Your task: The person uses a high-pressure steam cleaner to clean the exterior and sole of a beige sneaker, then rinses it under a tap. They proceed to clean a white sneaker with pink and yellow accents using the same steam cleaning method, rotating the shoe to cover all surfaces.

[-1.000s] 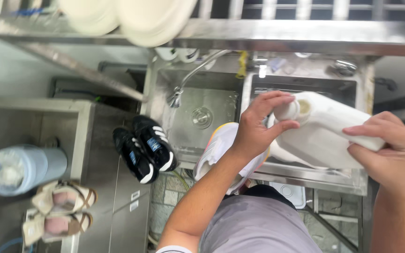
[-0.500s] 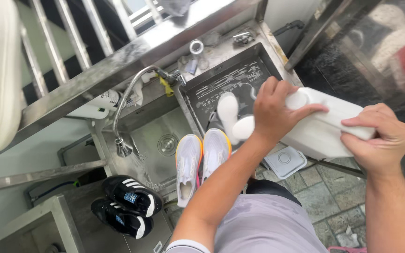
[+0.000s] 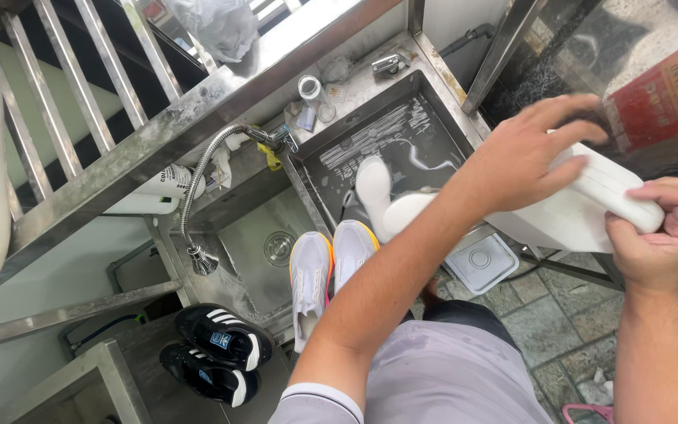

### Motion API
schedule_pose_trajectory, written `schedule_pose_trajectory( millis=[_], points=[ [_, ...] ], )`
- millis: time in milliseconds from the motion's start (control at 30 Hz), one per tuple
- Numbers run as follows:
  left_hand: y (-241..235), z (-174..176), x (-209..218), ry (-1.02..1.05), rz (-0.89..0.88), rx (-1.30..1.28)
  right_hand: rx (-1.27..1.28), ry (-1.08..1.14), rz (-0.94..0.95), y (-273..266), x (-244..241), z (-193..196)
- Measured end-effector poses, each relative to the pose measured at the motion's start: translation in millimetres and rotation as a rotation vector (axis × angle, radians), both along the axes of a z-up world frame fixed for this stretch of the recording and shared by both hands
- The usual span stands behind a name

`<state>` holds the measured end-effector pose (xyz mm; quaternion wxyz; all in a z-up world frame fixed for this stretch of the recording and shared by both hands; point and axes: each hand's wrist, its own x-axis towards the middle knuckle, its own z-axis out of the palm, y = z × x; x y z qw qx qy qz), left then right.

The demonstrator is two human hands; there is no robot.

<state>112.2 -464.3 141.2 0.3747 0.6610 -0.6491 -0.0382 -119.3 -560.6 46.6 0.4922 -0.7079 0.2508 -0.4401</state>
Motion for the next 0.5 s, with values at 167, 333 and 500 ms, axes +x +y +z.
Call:
schedule_pose_trajectory(
  millis=[167, 333, 500],
  points=[
    [1, 15, -14, -0.125, 0.135, 0.294, 0.018, 0.096, -0.040, 13, 11, 32],
    [0, 13, -7, 0.153, -0.129, 0.020, -0.230, 0.302, -0.008, 4, -13, 11],
    [8, 21, -3, -0.144, 0.216, 0.368, 0.121, 0.194, 0.118, 3, 1, 38]
  ],
)
